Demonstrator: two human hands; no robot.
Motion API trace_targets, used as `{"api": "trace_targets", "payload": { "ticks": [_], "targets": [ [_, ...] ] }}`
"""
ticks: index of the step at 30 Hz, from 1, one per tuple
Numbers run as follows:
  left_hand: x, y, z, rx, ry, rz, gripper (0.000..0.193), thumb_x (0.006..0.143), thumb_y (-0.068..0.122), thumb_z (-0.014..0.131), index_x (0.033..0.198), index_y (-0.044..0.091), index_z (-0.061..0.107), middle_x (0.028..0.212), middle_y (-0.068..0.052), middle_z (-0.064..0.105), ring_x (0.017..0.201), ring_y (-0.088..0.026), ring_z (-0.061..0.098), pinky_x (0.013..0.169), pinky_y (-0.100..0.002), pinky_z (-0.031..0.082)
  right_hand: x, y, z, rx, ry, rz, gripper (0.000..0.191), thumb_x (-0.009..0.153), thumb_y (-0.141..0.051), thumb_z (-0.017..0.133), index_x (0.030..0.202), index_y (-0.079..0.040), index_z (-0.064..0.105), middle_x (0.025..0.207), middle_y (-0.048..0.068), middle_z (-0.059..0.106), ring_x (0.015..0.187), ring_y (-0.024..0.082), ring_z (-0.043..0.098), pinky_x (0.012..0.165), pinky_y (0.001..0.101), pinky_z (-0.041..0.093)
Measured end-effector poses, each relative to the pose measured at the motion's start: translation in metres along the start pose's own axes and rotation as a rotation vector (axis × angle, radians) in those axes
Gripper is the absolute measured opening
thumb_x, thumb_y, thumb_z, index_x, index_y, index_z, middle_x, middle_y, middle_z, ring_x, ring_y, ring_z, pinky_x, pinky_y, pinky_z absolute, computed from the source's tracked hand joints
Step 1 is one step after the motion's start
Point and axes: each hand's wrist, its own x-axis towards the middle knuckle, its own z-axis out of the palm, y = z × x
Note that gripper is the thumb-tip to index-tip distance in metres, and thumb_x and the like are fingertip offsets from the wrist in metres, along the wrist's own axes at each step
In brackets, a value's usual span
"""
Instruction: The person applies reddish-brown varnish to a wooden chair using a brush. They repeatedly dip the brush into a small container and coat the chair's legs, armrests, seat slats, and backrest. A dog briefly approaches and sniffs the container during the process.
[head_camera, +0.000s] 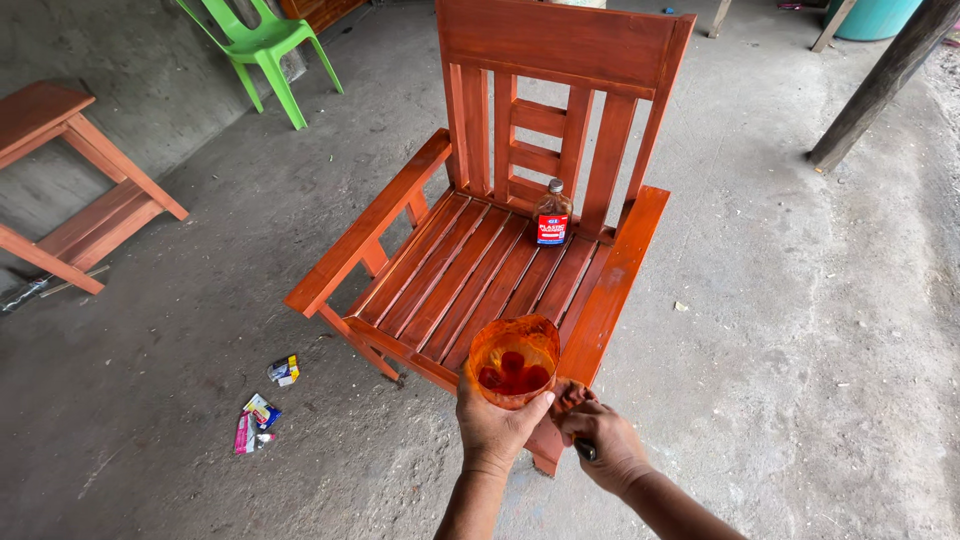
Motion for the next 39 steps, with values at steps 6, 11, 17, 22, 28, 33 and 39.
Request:
{"api": "trace_targets", "payload": {
  "ticks": [6,11,17,22,28,33,39],
  "targets": [
    [-0.005,0.006,0.006,-0.005,0.002,0.019,0.091,0.057,0.019,0.094,0.134,0.01,0.045,0.128,-0.012,0.062,0.12,-0.025,0.067,0.104,-0.039,0.058,-0.027,-0.017,0.007,0.022,-0.064,-0.04,0.021,0.072,0.004,0.068,0.081,-0.015,0.068,0.097,0.002,0.073,0.1,0.028,0.068,0.088,0.042,0.055],
    [-0.011,0.011,0.007,-0.002,-0.021,0.015,0.095,0.057,0.022,0.094,0.136,0.01,0.042,0.131,-0.012,0.059,0.122,-0.024,0.065,0.105,-0.039,0.057,-0.05,-0.027,0.01,0.08,-0.145,-0.179,0.015,0.071,0.002,0.069,0.073,-0.012,0.064,0.09,0.0,0.072,0.097,0.026,0.069,0.092,0.041,0.055],
    [-0.015,0.016,0.008,0.035,-0.052,0.009,0.096,0.058,0.023,0.094,0.137,0.011,0.042,0.132,-0.011,0.057,0.123,-0.024,0.063,0.106,-0.039,0.056,-0.07,-0.023,0.004,0.11,-0.297,-0.22,0.015,0.071,0.002,0.07,0.074,-0.012,0.065,0.092,-0.001,0.069,0.102,0.025,0.066,0.09,0.0408,0.054],
    [-0.019,0.013,0.006,-0.037,-0.082,0.02,0.092,0.059,0.022,0.093,0.135,0.01,0.044,0.132,-0.012,0.059,0.122,-0.024,0.065,0.105,-0.038,0.058,-0.085,-0.004,-0.005,0.114,-0.325,-0.231,0.016,0.07,0.004,0.07,0.074,-0.011,0.065,0.099,0.0,0.071,0.109,0.026,0.066,0.09,0.0394,0.055],
    [-0.016,0.009,-0.001,0.004,-0.107,-0.02,0.093,0.059,0.02,0.094,0.136,0.01,0.043,0.131,-0.01,0.059,0.122,-0.023,0.064,0.105,-0.037,0.057,-0.091,0.003,-0.017,0.155,-0.122,-0.059,0.024,0.072,0.008,0.07,0.079,-0.014,0.072,0.111,0.0,0.076,0.114,0.025,0.068,0.095,0.0366,0.058],
    [-0.009,0.01,0.002,-0.062,-0.075,0.052,0.091,0.056,0.017,0.095,0.133,0.008,0.046,0.13,-0.011,0.061,0.12,-0.024,0.066,0.103,-0.037,0.057,-0.082,-0.01,0.004,0.179,0.173,-0.12,0.044,0.069,0.011,0.069,0.104,-0.014,0.079,0.117,0.007,0.073,0.117,0.027,0.067,0.097,0.0386,0.057],
    [0.009,0.007,-0.001,-0.05,-0.094,0.093,0.089,0.056,0.019,0.095,0.131,0.01,0.048,0.127,-0.012,0.062,0.118,-0.025,0.067,0.102,-0.039,0.058,-0.07,-0.004,0.042,0.113,0.029,-0.06,0.031,0.08,0.0,0.072,0.105,-0.017,0.079,0.125,0.006,0.072,0.116,0.029,0.065,0.092,0.039,0.058]
  ]
}}
